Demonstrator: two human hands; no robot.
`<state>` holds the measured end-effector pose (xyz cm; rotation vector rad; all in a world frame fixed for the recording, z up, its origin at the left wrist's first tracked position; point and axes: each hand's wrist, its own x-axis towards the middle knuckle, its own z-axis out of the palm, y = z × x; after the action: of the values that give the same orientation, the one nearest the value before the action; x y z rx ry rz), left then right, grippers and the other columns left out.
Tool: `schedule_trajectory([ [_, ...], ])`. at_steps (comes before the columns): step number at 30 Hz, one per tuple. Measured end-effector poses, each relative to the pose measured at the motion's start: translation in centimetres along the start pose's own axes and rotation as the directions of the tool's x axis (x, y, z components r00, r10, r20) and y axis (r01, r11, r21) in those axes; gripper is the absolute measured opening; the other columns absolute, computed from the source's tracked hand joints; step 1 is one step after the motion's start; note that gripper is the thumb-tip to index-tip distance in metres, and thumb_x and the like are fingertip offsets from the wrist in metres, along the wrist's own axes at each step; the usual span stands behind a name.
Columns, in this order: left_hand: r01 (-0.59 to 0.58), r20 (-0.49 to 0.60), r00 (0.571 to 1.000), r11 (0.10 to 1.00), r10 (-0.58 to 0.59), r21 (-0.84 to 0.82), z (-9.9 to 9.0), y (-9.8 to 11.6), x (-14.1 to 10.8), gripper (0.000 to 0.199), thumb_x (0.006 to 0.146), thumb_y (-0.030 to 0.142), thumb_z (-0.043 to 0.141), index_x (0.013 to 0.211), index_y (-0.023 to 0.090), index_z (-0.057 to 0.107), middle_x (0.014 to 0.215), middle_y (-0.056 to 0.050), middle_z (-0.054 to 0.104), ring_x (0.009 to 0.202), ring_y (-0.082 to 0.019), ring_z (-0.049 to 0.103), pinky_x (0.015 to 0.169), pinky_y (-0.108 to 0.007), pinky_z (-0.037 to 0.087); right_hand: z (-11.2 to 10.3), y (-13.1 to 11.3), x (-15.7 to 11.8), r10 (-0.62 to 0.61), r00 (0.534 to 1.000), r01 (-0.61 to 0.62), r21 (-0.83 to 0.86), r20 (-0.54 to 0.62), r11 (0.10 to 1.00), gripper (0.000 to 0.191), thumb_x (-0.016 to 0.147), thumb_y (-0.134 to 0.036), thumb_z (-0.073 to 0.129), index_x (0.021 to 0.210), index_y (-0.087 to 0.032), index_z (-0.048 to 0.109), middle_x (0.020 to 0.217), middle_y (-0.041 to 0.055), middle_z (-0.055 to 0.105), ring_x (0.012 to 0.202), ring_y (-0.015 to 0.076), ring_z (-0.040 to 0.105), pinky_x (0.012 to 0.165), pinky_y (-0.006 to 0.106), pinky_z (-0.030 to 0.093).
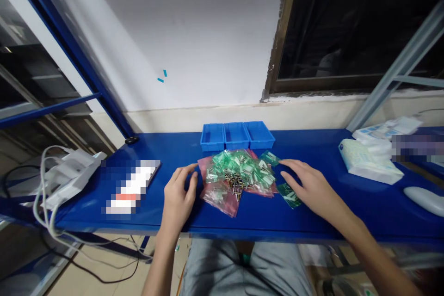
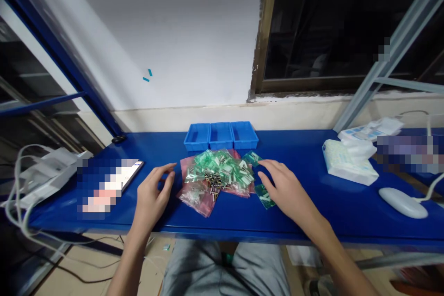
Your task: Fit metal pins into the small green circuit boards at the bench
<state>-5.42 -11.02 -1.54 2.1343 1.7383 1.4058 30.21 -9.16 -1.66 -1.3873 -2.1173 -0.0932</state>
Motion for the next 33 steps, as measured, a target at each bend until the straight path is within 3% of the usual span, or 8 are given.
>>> schedule_trajectory([
  [3, -0.020, 0.072, 0.997, 1.000, 0.020, -0.001, 0.0, 0.3, 0.3, 0.024, 0.100, 0.029, 0.047, 0.115, 0.021, 0.065, 0.109, -0.007, 0.066, 0.098, -0.021, 0.064, 0.087, -0.032, 0.049, -0.3, -1.6, -3.1, 0.055, 0.973, -0.056, 0.005, -0.224, 0.998, 0.031, 0.099, -0.037, 0.048, 0.120, -0.020, 0.061, 0.117, 0.0106, 0.066, 0.111, 0.0266, 0.061, 0.099, 0.042, 0.047],
  [7, -0.009, 0.110, 0.994, 1.000, 0.009, 0.003, -0.1, 0.6, 0.4, 0.023, 0.100, 0.027, 0.046, 0.111, 0.020, 0.066, 0.106, -0.006, 0.066, 0.096, -0.021, 0.064, 0.086, -0.031, 0.048, 0.1, -2.4, -5.4, 0.108, 0.946, -0.116, -0.009, -0.304, 0.993, 0.027, 0.097, -0.036, 0.051, 0.115, -0.020, 0.063, 0.113, 0.0109, 0.065, 0.106, 0.0268, 0.061, 0.093, 0.041, 0.048],
  [12, 0.022, 0.130, 0.991, 1.000, -0.022, 0.003, -0.1, 0.4, 0.4, 0.023, 0.100, 0.028, 0.045, 0.110, 0.020, 0.065, 0.101, -0.006, 0.068, 0.091, -0.019, 0.065, 0.082, -0.029, 0.048, 0.4, -2.0, -5.4, 0.126, 0.971, -0.129, -0.001, -0.203, 0.992, 0.026, 0.097, -0.038, 0.050, 0.112, -0.021, 0.063, 0.112, 0.0100, 0.064, 0.104, 0.0263, 0.060, 0.090, 0.041, 0.049],
  [21, 0.077, 0.068, 0.995, 0.997, -0.078, 0.021, -0.3, 0.1, 0.0, 0.024, 0.100, 0.033, 0.048, 0.112, 0.021, 0.065, 0.104, -0.006, 0.070, 0.087, -0.020, 0.065, 0.080, -0.032, 0.052, 0.4, -1.9, -5.1, 0.127, 0.991, -0.126, 0.021, -0.052, 0.992, 0.030, 0.094, -0.044, 0.056, 0.115, -0.023, 0.062, 0.113, 0.0108, 0.062, 0.103, 0.0284, 0.059, 0.090, 0.044, 0.049],
  [27, 0.010, 0.108, 0.994, 0.999, -0.006, -0.037, -0.4, 0.4, 0.1, 0.022, 0.100, 0.029, 0.047, 0.110, 0.021, 0.065, 0.104, -0.007, 0.069, 0.090, -0.021, 0.065, 0.083, -0.033, 0.053, 0.7, -2.0, -4.5, 0.216, 0.974, -0.214, 0.027, -0.064, 0.976, 0.039, 0.091, -0.049, 0.058, 0.121, -0.024, 0.060, 0.113, 0.0108, 0.065, 0.104, 0.0301, 0.062, 0.089, 0.044, 0.050],
  [33, -0.078, 0.133, 0.987, 0.994, 0.087, -0.074, -0.3, 0.6, 0.4, 0.019, 0.099, 0.023, 0.048, 0.109, 0.020, 0.064, 0.103, -0.007, 0.068, 0.094, -0.020, 0.065, 0.085, -0.032, 0.051, -0.3, -1.7, -4.7, 0.314, 0.949, -0.313, 0.153, 0.019, 0.937, 0.034, 0.089, -0.048, 0.062, 0.114, -0.026, 0.063, 0.111, 0.0072, 0.070, 0.101, 0.0280, 0.067, 0.084, 0.038, 0.054],
])
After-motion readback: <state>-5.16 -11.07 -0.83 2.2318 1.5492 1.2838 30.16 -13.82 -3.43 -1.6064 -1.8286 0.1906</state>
